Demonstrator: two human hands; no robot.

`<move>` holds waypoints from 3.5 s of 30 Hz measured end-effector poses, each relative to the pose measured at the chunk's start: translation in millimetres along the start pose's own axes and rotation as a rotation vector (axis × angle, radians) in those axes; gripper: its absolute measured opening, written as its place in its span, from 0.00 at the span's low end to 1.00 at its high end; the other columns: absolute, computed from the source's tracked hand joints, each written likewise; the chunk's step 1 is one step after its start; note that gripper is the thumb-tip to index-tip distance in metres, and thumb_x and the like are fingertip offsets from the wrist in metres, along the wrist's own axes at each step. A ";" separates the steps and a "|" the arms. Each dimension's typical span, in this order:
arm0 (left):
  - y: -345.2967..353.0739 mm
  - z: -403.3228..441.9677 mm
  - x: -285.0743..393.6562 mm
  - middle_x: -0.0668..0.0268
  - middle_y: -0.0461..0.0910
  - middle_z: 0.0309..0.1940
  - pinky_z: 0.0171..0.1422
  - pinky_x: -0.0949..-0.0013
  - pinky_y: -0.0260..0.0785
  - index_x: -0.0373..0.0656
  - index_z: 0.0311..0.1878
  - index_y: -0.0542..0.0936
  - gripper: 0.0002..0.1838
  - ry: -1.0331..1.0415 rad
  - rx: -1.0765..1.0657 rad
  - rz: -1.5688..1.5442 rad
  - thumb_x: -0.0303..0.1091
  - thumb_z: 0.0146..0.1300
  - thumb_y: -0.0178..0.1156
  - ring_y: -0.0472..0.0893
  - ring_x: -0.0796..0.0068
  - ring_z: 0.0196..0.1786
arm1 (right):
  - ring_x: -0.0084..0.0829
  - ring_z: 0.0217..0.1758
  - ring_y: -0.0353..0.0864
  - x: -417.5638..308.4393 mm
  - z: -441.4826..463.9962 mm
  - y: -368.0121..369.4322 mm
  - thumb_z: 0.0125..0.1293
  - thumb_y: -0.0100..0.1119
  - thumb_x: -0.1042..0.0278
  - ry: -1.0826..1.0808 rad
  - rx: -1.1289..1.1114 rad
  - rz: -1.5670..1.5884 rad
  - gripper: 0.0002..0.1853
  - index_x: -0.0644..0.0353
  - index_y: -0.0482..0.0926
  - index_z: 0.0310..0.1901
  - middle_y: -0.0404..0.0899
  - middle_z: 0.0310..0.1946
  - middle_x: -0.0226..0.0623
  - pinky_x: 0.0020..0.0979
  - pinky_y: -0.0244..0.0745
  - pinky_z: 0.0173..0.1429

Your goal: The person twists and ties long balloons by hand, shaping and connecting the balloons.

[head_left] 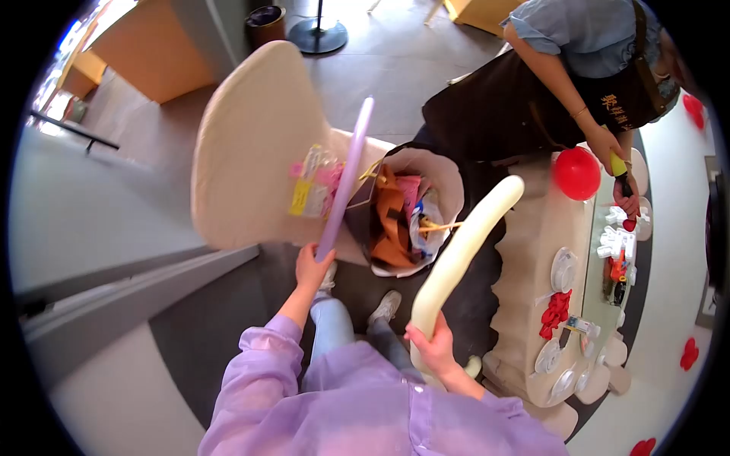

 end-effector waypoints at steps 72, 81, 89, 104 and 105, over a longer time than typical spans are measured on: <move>-114.6 -151.8 312.2 0.55 0.71 0.46 0.65 0.47 0.60 0.41 0.65 0.60 0.35 0.416 -0.806 -1.280 0.41 0.53 0.55 0.72 0.57 0.52 | 0.29 0.34 0.81 1.4 -113.6 -293.2 0.67 0.53 0.59 -0.079 -0.288 0.474 0.21 0.61 0.69 0.57 0.79 0.38 0.42 0.29 0.78 0.35; -83.0 -174.8 301.8 0.51 0.76 0.49 0.62 0.57 0.66 0.31 0.56 0.69 0.30 0.326 -0.882 -1.187 0.41 0.53 0.59 0.76 0.57 0.53 | 0.24 0.40 0.78 28.6 -83.5 -267.9 0.56 0.67 0.56 -0.062 0.213 -0.374 0.22 0.63 0.77 0.47 0.80 0.36 0.34 0.27 0.74 0.45; -27.9 -250.3 269.7 0.61 0.71 0.53 0.59 0.62 0.68 0.39 0.63 0.62 0.37 0.210 -0.956 -1.081 0.39 0.51 0.66 0.74 0.67 0.55 | 0.29 0.51 0.75 -116.5 -64.6 -103.6 0.55 0.68 0.52 -0.565 -0.249 0.004 0.43 0.60 0.56 0.67 0.75 0.48 0.41 0.28 0.69 0.56; -21.0 -261.6 200.3 0.58 0.74 0.54 0.58 0.61 0.68 0.43 0.69 0.60 0.45 0.421 -0.821 -0.343 0.43 0.49 0.71 0.75 0.67 0.54 | 0.23 0.45 0.76 -151.3 -61.7 -119.1 0.57 0.64 0.65 -0.641 -0.046 0.306 0.24 0.60 0.68 0.54 0.75 0.41 0.33 0.28 0.74 0.48; -17.9 -256.8 186.0 0.60 0.73 0.55 0.60 0.66 0.66 0.41 0.64 0.65 0.35 0.419 -0.803 -0.224 0.38 0.54 0.68 0.74 0.71 0.56 | 0.23 0.44 0.77 -164.2 -64.2 -128.1 0.58 0.63 0.65 -0.722 -0.016 0.322 0.21 0.60 0.70 0.51 0.76 0.41 0.33 0.28 0.74 0.48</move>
Point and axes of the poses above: each hand's wrist, its own z-axis towards the middle knuckle, its own y-axis out of the palm, x = y × z, the point moved 2 cm from there along z, towards the middle knuckle
